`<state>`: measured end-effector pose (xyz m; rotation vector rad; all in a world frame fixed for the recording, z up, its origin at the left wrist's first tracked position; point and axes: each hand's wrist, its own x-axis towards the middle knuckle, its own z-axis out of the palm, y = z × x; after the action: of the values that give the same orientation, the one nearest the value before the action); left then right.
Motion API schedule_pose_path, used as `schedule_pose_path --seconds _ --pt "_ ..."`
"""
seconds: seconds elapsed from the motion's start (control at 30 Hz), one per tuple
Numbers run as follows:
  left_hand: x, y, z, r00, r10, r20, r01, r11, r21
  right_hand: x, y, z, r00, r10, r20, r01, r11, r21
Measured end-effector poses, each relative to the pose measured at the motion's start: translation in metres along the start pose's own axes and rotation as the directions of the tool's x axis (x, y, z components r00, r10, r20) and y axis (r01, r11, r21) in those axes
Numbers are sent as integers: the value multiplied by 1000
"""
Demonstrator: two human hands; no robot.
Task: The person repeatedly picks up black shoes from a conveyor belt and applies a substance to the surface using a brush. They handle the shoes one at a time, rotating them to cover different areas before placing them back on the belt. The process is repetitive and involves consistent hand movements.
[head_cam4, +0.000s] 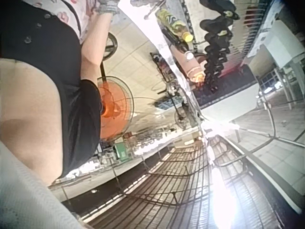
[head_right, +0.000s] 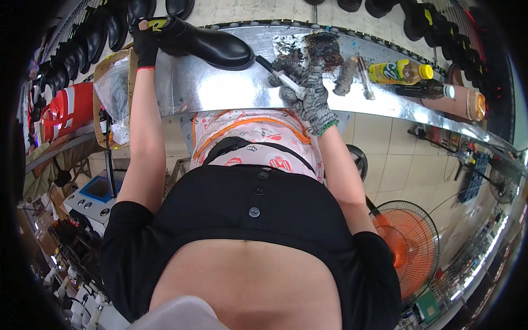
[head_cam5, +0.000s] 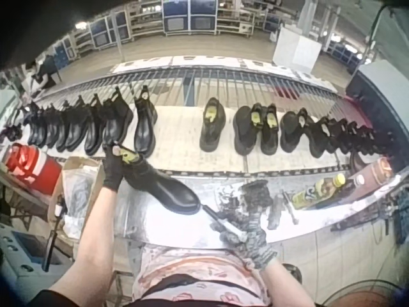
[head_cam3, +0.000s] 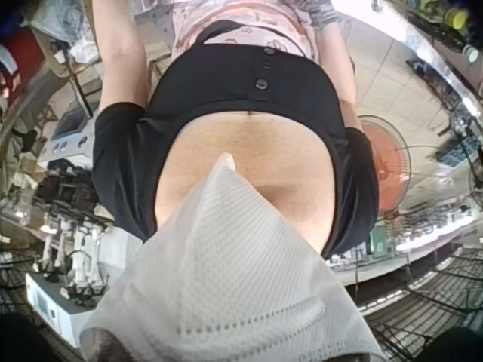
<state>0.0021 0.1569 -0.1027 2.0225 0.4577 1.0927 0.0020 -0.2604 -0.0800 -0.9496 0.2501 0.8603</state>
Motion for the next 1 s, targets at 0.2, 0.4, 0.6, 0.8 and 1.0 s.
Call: schedule_pose_path --seconds 0.2,0.4,0.6,0.8,1.0 --pt "-10 14 -19 993 25 116 -45 984 172 -1 -15 -10 997 -60 57 61 998 -16" --pt "-45 73 -34 993 -41 114 10 965 264 9 -13 -8 983 -155 -98 120 949 -291" --pt "-82 126 -46 989 -69 133 11 920 392 -2 -15 15 967 -207 -148 135 911 -390" --pt "-105 174 -50 939 -234 251 150 938 311 1 -16 12 955 -278 -102 160 774 -613" --pt "-122 181 -58 833 -336 439 321 941 112 -2 -13 17 886 -463 -16 334 664 -669"
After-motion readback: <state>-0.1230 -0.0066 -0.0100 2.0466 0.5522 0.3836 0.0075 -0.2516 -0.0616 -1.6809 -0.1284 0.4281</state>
